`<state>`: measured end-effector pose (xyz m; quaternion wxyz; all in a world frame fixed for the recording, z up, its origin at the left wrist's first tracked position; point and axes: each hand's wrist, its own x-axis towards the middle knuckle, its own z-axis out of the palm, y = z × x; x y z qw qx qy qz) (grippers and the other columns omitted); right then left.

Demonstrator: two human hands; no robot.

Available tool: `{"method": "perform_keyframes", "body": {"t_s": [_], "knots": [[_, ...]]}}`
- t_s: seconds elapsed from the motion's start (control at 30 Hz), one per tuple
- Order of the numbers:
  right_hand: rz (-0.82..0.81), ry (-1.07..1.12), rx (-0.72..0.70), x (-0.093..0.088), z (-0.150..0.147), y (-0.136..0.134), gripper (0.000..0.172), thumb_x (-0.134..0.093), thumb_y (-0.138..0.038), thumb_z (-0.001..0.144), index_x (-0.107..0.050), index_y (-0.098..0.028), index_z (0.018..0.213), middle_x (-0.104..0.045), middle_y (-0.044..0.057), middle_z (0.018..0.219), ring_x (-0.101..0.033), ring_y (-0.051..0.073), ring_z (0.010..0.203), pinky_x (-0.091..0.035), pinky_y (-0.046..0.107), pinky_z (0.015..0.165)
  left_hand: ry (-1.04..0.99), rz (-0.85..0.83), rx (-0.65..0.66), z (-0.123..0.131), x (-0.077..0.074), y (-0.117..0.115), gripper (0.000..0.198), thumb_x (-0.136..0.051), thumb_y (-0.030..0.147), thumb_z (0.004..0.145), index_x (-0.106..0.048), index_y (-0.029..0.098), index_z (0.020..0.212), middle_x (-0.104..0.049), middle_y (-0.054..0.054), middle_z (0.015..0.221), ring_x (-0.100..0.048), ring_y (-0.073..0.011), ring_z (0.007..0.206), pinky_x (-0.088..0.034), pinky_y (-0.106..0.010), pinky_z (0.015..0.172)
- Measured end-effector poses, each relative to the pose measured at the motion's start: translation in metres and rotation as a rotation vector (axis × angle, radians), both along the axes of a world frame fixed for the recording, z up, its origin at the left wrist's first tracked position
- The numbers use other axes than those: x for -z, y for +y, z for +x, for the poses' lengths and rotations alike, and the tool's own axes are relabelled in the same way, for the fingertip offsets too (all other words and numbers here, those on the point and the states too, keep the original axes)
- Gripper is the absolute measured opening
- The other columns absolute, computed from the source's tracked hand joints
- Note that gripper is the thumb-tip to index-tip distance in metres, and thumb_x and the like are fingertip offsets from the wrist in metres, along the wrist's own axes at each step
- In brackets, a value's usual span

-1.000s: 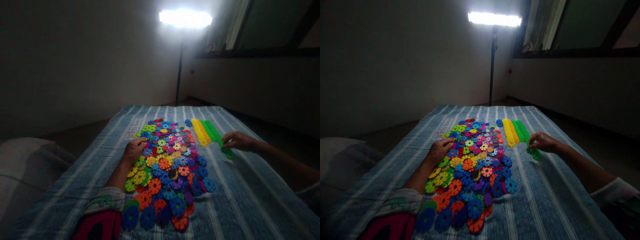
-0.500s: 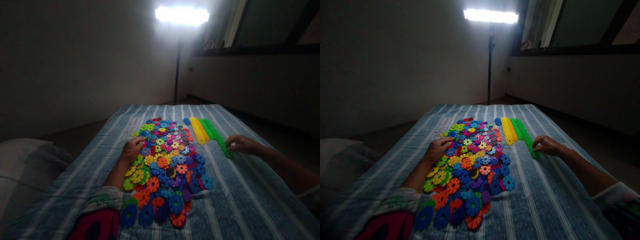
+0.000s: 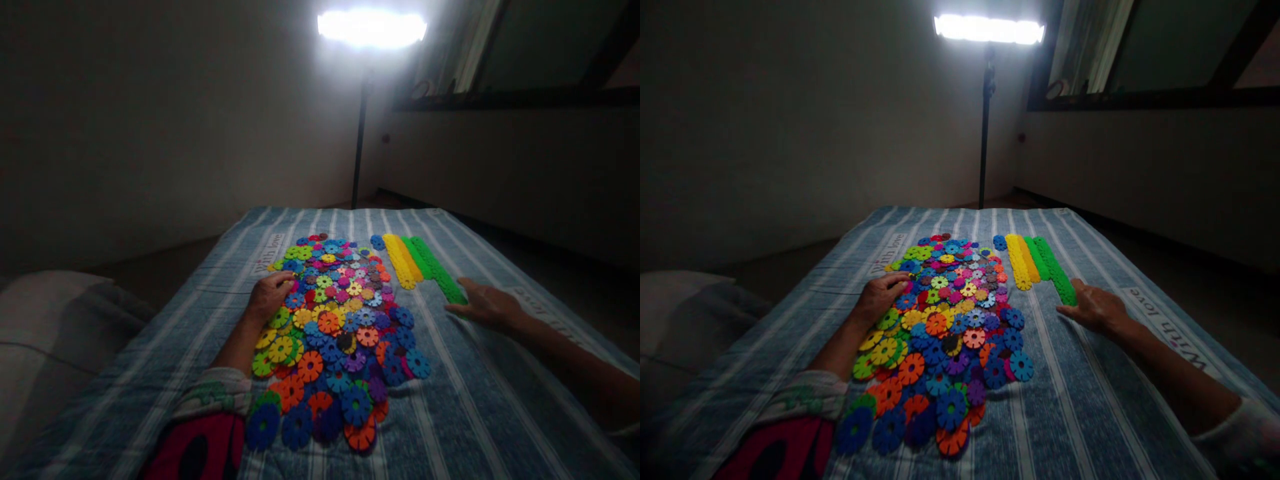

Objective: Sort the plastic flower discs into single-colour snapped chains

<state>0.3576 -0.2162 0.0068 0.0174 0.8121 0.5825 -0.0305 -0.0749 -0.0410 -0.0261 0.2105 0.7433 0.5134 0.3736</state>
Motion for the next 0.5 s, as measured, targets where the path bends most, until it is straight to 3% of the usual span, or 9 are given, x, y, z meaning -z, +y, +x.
{"method": "perform_keyframes", "body": {"t_s": [0.2, 0.5], "knots": [[0.015, -0.024, 0.019, 0.014, -0.009, -0.003, 0.054, -0.045, -0.052, 0.084, -0.045, -0.016, 0.124, -0.068, 0.014, 0.105, -0.066, 0.029, 0.088, -0.042, 0.033, 0.062, 0.007, 0.007, 0.007, 0.000, 0.001, 0.000, 0.030, -0.057, 0.038, 0.068, -0.073, 0.018, 0.085, -0.071, -0.007, 0.109, -0.062, -0.0239, 0.109, -0.043, -0.035, 0.104], [0.061, -0.040, 0.005, 0.015, -0.012, -0.008, 0.043, -0.042, -0.050, 0.086, -0.050, -0.018, 0.113, -0.068, 0.013, 0.102, -0.066, 0.028, 0.086, -0.041, 0.032, 0.059, 0.004, 0.015, 0.003, -0.001, 0.000, -0.001, 0.024, -0.058, 0.036, 0.069, -0.072, 0.021, 0.081, -0.071, -0.003, 0.108, -0.062, -0.0230, 0.108, -0.043, -0.034, 0.103]]}}
